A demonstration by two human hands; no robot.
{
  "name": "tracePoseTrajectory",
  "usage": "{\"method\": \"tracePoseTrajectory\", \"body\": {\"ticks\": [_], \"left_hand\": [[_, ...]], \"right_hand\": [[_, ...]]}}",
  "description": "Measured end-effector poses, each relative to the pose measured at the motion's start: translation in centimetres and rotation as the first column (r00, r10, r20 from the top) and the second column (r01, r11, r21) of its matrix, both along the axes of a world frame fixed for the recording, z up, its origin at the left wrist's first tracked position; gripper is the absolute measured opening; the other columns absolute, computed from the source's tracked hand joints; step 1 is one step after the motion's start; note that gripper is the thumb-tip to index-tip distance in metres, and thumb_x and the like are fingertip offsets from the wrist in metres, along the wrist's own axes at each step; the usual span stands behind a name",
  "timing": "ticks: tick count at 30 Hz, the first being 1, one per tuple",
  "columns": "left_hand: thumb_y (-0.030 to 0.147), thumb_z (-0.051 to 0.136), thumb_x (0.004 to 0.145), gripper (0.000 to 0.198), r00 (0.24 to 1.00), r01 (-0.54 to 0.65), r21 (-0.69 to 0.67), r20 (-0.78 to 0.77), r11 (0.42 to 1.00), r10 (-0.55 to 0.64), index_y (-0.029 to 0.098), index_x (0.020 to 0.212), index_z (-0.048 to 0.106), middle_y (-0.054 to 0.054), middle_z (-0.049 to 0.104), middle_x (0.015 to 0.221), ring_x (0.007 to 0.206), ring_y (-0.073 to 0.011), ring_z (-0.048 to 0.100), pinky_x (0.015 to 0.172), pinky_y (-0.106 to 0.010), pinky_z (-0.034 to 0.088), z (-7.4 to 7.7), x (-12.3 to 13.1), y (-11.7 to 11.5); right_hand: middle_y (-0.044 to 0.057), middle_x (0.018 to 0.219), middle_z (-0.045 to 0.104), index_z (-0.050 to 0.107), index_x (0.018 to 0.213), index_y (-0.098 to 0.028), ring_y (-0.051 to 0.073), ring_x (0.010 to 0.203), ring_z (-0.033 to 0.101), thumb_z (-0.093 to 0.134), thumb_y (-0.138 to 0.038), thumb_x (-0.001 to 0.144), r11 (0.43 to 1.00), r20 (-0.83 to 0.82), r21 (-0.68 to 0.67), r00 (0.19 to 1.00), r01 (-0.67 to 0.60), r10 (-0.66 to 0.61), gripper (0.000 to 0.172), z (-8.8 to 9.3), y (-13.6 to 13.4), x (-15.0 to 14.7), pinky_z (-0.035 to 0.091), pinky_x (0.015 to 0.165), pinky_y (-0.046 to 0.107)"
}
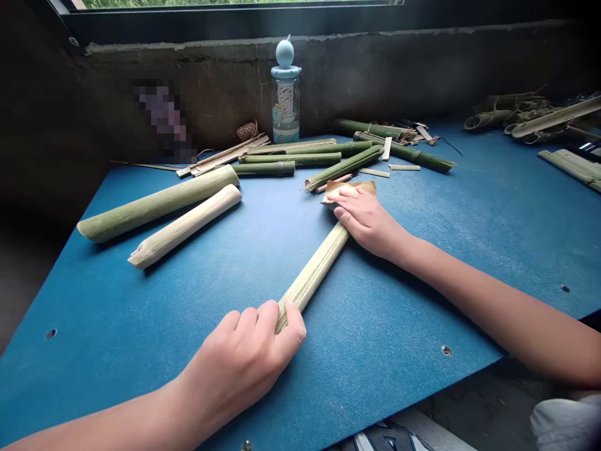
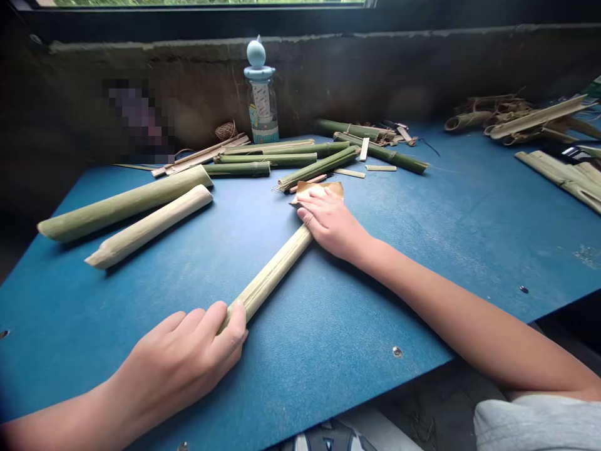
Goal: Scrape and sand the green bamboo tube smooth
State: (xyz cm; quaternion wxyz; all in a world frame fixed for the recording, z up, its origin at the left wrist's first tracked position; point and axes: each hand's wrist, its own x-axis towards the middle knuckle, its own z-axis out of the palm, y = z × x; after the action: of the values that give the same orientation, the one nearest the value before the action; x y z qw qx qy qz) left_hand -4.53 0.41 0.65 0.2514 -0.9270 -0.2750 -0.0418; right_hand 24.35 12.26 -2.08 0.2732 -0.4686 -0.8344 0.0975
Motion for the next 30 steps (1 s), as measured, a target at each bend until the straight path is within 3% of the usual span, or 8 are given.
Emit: {"method": "tracePoseTrajectory", "body": {"ticks": [3, 6, 12, 14, 17, 23, 25, 30], "left_hand": [[0.014, 0.058, 0.09, 0.022, 1.0, -0.018, 0.005, 0.016, 1.0, 0.018, 0.014, 0.111, 0.055, 0.0, 0.057, 0.074, 0.052, -0.0173, 0.049, 0.051, -0.034, 0.027, 0.0, 0.1, -0.2], [0.008, 0.051, 0.091, 0.015, 0.999, -0.049, 0.007, 0.0, 0.999, 0.049, 0.016, 0.104, 0.056, 0.001, 0.052, 0.067, 0.051, -0.0175, 0.047, 0.051, -0.034, 0.027, 0.5, 0.4, -0.6], [0.012, 0.06, 0.091, 0.018, 0.992, -0.126, 0.048, -0.026, 0.991, 0.127, 0.015, 0.109, 0.056, 0.003, 0.047, 0.065, 0.05, -0.0165, 0.045, 0.052, -0.034, 0.025, 0.9, 0.7, -1.1], [0.017, 0.062, 0.092, 0.014, 0.994, -0.105, 0.042, -0.02, 0.994, 0.105, 0.016, 0.105, 0.056, 0.003, 0.046, 0.064, 0.05, -0.0164, 0.044, 0.052, -0.035, 0.024, 0.6, 0.6, -1.1], [0.022, 0.061, 0.094, 0.007, 0.999, -0.051, 0.024, 0.002, 0.998, 0.051, 0.018, 0.098, 0.057, 0.003, 0.046, 0.063, 0.051, -0.0168, 0.044, 0.053, -0.036, 0.023, 0.2, 0.3, -0.9], [0.021, 0.061, 0.093, 0.018, 0.998, 0.008, 0.019, 0.055, 1.0, -0.009, 0.014, 0.11, 0.06, 0.002, 0.049, 0.065, 0.051, -0.0164, 0.042, 0.054, -0.036, 0.023, -0.1, -0.1, -0.7], [0.02, 0.061, 0.093, 0.015, 0.997, 0.012, 0.01, 0.072, 1.0, -0.013, 0.015, 0.106, 0.06, 0.003, 0.047, 0.064, 0.051, -0.0164, 0.042, 0.054, -0.036, 0.023, -0.1, -0.1, -0.6], [0.019, 0.058, 0.093, 0.007, 0.995, 0.027, -0.01, 0.094, 1.0, -0.026, 0.016, 0.1, 0.059, 0.002, 0.049, 0.064, 0.051, -0.0173, 0.043, 0.054, -0.036, 0.025, -0.2, 0.0, -0.6]], "right_hand": [[0.006, 0.145, 0.06, 0.059, 0.141, -0.024, 0.025, 0.144, 0.044, 0.036, -0.037, 0.106, 0.964, 0.038, -0.061, 0.964, -0.259, 0.262, 0.043, 0.5, -2.7, -2.0, 0.024, 0.124, 0.053], [0.004, 0.154, 0.051, 0.052, 0.147, -0.022, 0.018, 0.151, 0.033, 0.034, -0.035, 0.107, 0.821, 0.044, -0.092, 0.822, -0.563, 0.568, 0.045, 0.7, -4.1, -3.2, 0.02, 0.127, 0.042], [0.013, 0.149, 0.056, 0.062, 0.136, -0.019, 0.028, 0.15, 0.036, 0.038, -0.032, 0.105, 0.991, -0.044, -0.005, 0.99, -0.135, 0.135, 0.042, -0.3, -0.2, -0.5, 0.019, 0.123, 0.061], [0.01, 0.149, 0.056, 0.062, 0.135, -0.02, 0.025, 0.15, 0.036, 0.039, -0.032, 0.105, 0.971, -0.052, 0.002, 0.969, -0.241, 0.241, 0.04, -0.1, -1.5, -1.5, 0.02, 0.125, 0.054], [0.004, 0.15, 0.056, 0.055, 0.142, -0.022, 0.017, 0.149, 0.037, 0.039, -0.032, 0.106, 0.816, -0.019, -0.083, 0.819, -0.573, 0.573, 0.041, 0.2, -3.1, -3.0, 0.02, 0.127, 0.041], [0.011, 0.143, 0.061, 0.064, 0.133, -0.018, 0.027, 0.146, 0.041, 0.04, -0.029, 0.104, 0.986, -0.05, 0.023, 0.985, -0.162, 0.163, 0.039, -0.1, 1.3, 0.1, 0.028, 0.122, 0.054], [0.009, 0.143, 0.061, 0.062, 0.135, -0.018, 0.026, 0.148, 0.038, 0.042, -0.031, 0.104, 0.974, -0.032, 0.001, 0.974, -0.226, 0.226, 0.04, 0.1, 0.1, -0.8, 0.024, 0.125, 0.052], [0.001, 0.148, 0.058, 0.059, 0.139, -0.022, 0.017, 0.146, 0.042, 0.039, -0.033, 0.106, 0.798, -0.008, -0.099, 0.802, -0.594, 0.597, 0.039, 0.9, -4.3, -4.2, 0.021, 0.127, 0.038]]}}
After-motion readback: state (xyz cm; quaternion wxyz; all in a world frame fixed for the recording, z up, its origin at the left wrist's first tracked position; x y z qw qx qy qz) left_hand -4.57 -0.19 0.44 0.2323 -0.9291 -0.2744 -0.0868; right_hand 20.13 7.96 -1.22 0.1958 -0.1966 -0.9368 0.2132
